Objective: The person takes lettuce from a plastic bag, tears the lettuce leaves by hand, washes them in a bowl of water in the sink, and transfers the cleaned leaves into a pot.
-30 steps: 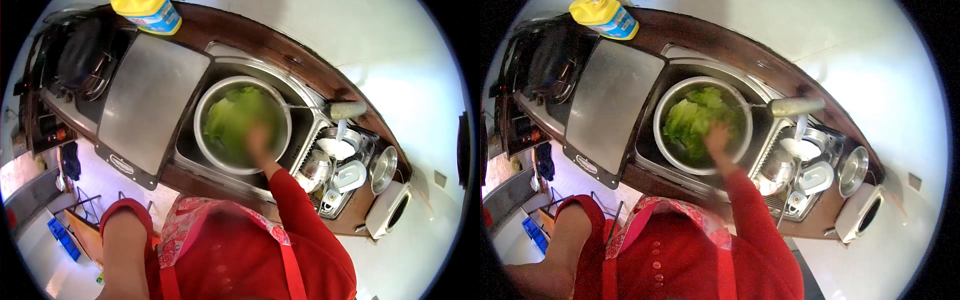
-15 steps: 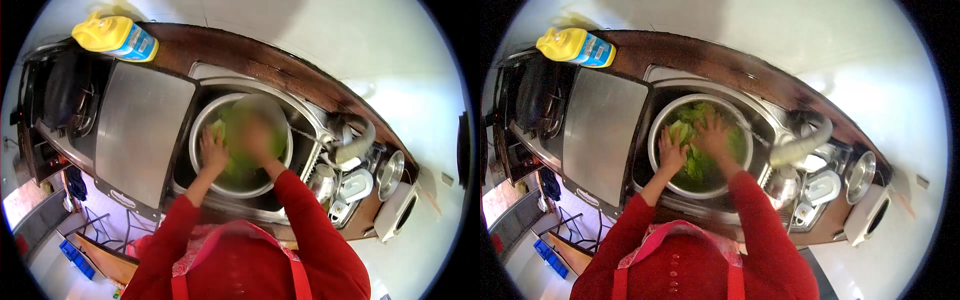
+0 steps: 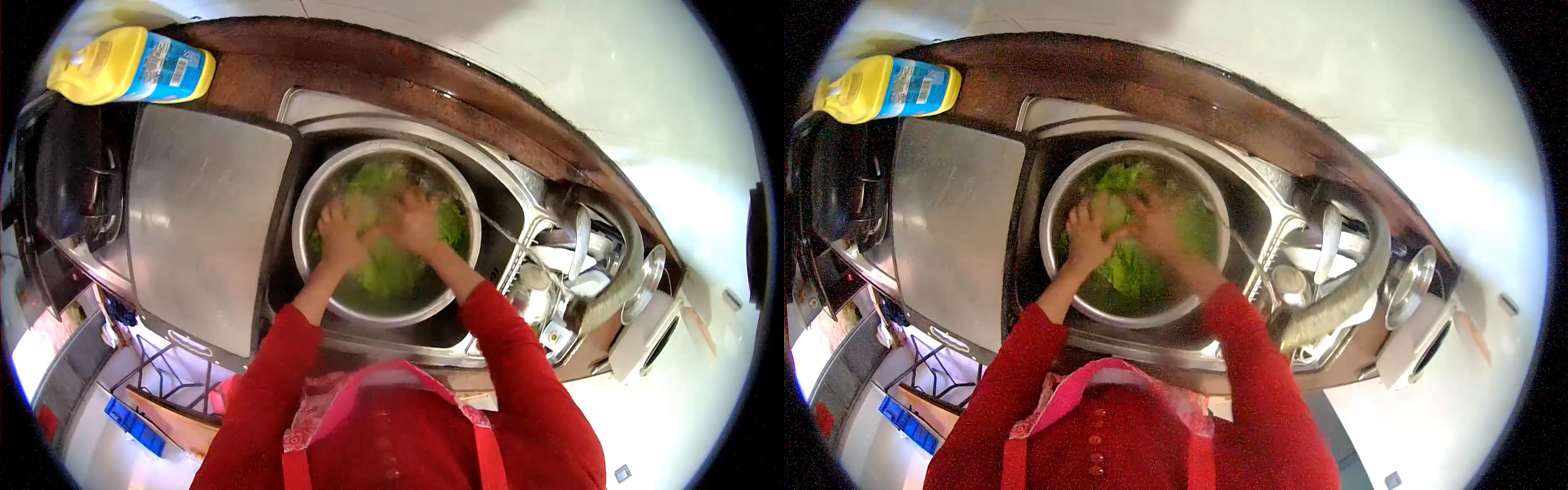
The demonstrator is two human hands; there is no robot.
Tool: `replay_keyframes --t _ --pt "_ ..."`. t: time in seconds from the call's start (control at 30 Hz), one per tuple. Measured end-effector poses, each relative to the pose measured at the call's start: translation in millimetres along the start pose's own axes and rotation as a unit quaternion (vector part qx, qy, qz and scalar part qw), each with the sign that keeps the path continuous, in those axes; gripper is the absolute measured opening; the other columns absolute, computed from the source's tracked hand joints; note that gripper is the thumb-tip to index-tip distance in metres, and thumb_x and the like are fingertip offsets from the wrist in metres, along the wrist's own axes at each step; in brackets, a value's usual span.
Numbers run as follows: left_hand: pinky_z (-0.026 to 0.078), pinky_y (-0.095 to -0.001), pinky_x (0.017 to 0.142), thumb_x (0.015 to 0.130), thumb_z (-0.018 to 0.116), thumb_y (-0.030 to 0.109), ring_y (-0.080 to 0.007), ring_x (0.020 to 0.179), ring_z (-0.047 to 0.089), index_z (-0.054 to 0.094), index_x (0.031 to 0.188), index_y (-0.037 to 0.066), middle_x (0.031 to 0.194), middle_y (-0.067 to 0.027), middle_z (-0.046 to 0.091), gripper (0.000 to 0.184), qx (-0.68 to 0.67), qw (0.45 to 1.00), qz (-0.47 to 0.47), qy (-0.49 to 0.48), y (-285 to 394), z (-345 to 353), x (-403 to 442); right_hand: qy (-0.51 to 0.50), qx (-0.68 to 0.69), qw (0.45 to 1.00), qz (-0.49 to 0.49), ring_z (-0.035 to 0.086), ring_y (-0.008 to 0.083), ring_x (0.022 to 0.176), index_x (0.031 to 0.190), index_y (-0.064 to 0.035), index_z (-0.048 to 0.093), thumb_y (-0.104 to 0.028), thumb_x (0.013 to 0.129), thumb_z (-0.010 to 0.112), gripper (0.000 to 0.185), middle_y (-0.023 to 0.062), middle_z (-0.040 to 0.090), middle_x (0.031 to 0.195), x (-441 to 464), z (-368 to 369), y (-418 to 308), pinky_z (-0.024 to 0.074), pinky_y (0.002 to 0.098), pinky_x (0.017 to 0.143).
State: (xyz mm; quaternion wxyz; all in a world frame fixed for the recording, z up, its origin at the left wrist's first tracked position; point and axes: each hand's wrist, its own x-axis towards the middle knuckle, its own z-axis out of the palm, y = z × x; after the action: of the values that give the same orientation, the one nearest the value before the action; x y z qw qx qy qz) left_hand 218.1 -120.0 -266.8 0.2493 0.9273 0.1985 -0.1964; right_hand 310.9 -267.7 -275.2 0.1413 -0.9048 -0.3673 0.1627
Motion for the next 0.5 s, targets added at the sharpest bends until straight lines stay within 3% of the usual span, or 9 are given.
replay_keyframes --t 0.1,0.2,0.23,0.3,0.33,0.43,0.47,0.5 --pt "0.042 -0.0434 0.087 0.076 0.066 0.04 -0.0355 0.104 0.053 0.039 0.131 0.001 0.11 -0.0224 0.056 0.072 -0.236 0.945 -0.218 0.057 -21 6 4 0.031 -0.051 0.995 0.082 0.04 0.0408 0.116 0.136 -0.0111 0.034 -0.051 0.063 0.073 0.092 0.0206 0.035 0.133 -24 -13 14 0.0349 0.046 0.095" --pt "0.047 -0.0372 0.077 0.075 0.069 0.039 -0.0292 0.086 0.061 0.047 0.126 0.005 0.097 -0.0142 0.063 0.065 -0.417 0.857 -0.302 -0.007 -47 63 4 -0.072 0.196 0.926 0.315 0.036 0.0446 0.118 0.139 -0.0109 0.025 -0.05 0.066 0.073 0.096 0.024 0.024 0.139 -38 8 -10 0.0345 0.048 0.095" --pt "0.047 -0.0364 0.078 0.075 0.071 0.033 -0.0242 0.092 0.059 0.047 0.126 0.009 0.107 -0.0096 0.061 0.062 -0.606 0.707 -0.358 -0.07 -15 17 -8 -0.008 0.203 0.922 0.33 0.042 0.0393 0.115 0.14 -0.0092 0.022 -0.042 0.068 0.074 0.094 0.0213 0.035 0.134 -44 34 -11 0.0376 0.0456 0.093" --pt "0.048 -0.0343 0.077 0.075 0.071 0.028 -0.0215 0.093 0.059 0.047 0.126 0.008 0.109 -0.0075 0.059 0.06 -0.659 0.646 -0.375 -0.092 -25 58 -12 -0.065 0.508 0.771 0.378 0.046 0.0323 0.113 0.139 -0.0095 0.024 -0.033 0.07 0.074 0.089 0.0177 0.043 0.128 -51 45 -16 0.0389 0.0405 0.092" --pt "0.047 -0.0333 0.078 0.074 0.072 0.025 -0.0209 0.094 0.058 0.046 0.126 0.008 0.11 -0.0074 0.058 0.06 -0.672 0.637 -0.363 -0.099 -22 58 -15 -0.088 0.64 0.66 0.382 0.048 0.0288 0.111 0.139 -0.0097 0.025 -0.028 0.071 0.074 0.086 0.0159 0.047 0.125 -54 45 -16 0.0395 0.038 0.092" --pt "0.046 -0.0306 0.082 0.072 0.074 0.019 -0.0208 0.1 0.056 0.043 0.128 0.007 0.115 -0.0087 0.056 0.066 -0.685 0.657 -0.293 -0.11 4 -2 -39 -0.05 0.66 0.668 0.34 0.051 0.02 0.106 0.135 -0.0114 0.034 -0.015 0.069 0.073 0.077 0.01 0.054 0.116 -68 44 -18 0.0395 0.032 0.091" --pt "0.045 -0.0297 0.084 0.07 0.075 0.018 -0.021 0.103 0.055 0.041 0.129 0.007 0.116 -0.0095 0.056 0.068 -0.683 0.672 -0.264 -0.111 9 -18 -47 -0.034 0.62 0.729 0.289 0.051 0.0208 0.107 0.133 -0.0121 0.038 -0.013 0.068 0.072 0.073 0.0101 0.054 0.116 -70 30 -20 0.0394 0.0323 0.092" --pt "0.046 -0.0284 0.082 0.068 0.074 0.01 -0.0213 0.1 0.057 0.042 0.127 0.006 0.112 -0.0098 0.057 0.067 -0.634 0.737 -0.224 -0.066 8 -22 -51 -0.017 0.576 0.783 0.235 0.052 0.0216 0.107 0.13 -0.0128 0.042 -0.011 0.067 0.072 0.07 0.0102 0.054 0.116 -69 2 -23 0.0393 0.0325 0.092"
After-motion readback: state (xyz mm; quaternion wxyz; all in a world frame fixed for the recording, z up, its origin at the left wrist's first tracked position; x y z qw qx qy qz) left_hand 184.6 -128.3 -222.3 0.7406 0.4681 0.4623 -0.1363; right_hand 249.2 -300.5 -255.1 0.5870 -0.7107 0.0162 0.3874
